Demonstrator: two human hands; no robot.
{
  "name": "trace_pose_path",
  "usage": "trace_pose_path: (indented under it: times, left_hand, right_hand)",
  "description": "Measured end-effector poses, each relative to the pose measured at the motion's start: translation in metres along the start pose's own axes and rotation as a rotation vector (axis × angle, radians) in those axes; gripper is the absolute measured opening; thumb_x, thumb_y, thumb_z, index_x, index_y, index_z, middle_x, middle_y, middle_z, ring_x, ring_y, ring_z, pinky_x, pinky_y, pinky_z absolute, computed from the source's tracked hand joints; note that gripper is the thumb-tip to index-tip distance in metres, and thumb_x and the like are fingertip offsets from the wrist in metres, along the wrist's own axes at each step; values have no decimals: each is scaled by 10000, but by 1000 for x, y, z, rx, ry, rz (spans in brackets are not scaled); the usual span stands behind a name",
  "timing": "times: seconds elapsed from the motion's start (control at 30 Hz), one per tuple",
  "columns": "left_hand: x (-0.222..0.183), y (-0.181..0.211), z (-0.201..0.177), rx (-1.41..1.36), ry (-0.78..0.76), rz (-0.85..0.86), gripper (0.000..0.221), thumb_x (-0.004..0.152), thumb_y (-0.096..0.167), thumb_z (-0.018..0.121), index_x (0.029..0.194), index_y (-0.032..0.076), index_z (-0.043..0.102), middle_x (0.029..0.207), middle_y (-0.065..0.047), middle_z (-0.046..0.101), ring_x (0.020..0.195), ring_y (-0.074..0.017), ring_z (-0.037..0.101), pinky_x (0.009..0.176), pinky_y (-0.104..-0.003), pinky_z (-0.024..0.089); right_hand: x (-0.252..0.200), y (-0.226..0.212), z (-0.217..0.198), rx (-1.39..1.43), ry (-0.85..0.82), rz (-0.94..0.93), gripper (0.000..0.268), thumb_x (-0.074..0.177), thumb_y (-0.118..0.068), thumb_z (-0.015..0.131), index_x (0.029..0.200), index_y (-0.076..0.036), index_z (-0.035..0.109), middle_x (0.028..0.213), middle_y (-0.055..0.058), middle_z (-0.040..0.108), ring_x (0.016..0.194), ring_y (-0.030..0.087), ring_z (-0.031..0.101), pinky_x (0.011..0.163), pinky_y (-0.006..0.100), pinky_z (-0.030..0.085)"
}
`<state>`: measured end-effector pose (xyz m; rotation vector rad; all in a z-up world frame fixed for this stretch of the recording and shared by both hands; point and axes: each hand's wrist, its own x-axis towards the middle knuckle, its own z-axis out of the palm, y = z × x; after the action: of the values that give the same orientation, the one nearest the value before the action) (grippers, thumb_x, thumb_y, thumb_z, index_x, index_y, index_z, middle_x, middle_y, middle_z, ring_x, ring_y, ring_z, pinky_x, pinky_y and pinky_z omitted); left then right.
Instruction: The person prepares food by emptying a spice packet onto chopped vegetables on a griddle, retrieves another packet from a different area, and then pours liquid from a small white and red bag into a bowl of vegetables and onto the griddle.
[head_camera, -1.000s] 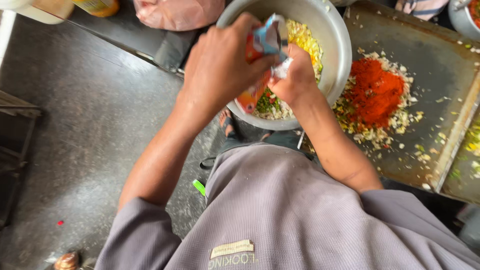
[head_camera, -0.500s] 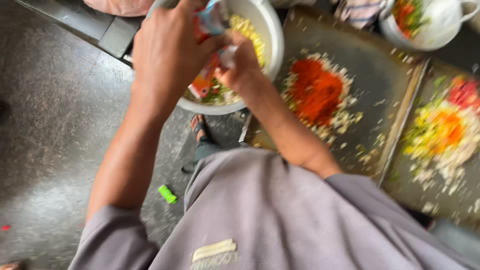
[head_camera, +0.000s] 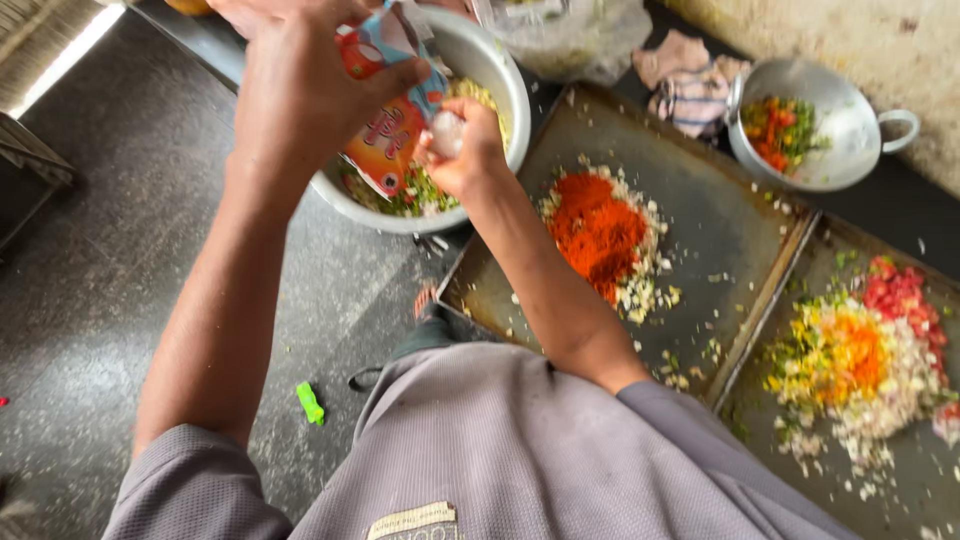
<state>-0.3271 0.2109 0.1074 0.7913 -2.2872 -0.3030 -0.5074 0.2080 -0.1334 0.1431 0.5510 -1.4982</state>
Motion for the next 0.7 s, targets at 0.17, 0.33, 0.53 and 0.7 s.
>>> trace_pose_path:
  times: [0.17, 0.33, 0.53, 0.7]
  left_hand:
    - [26, 1, 2, 125, -360, -136, 551, 778, 439, 900, 1182, 109, 722, 834, -195, 713, 741, -400, 695, 666, -519, 533]
    - [37, -55, 4, 51, -198, 3, 460, 785, 405, 910, 1003, 28, 763, 758, -198, 722, 700, -383, 716, 635, -505, 550]
    - [22, -140, 38, -443, -202, -284, 452, 853, 414, 864, 1027, 9, 764, 794, -121, 749, 717, -215, 749, 645, -374, 596]
    - [-13, -180, 73, -1090, -336, -791, 434, 909, 399, 752, 1051, -11, 734, 829, -45, 745, 683, -112, 718, 593, -311, 608]
  right_hand:
    - [-3, 4, 42, -1, 109, -54, 266, 960, -239, 433, 1109, -107, 609, 976, 63, 690, 823, 202, 666, 668, 357, 521]
    - [27, -4, 24, -149, -253, -106, 290, 952, -241, 459, 1123, -82, 631, 949, 77, 696, 801, 213, 670, 599, 350, 486]
    - [22, 3, 34, -1277, -267, -516, 320, 920, -153, 648, 1207, -30, 580, 1140, 146, 696, 1054, 298, 682, 928, 469, 567]
    - [14, 9, 71, -57, 116, 1, 338, 941, -239, 447, 1128, -35, 642, 1060, 137, 721, 1007, 288, 702, 956, 484, 579]
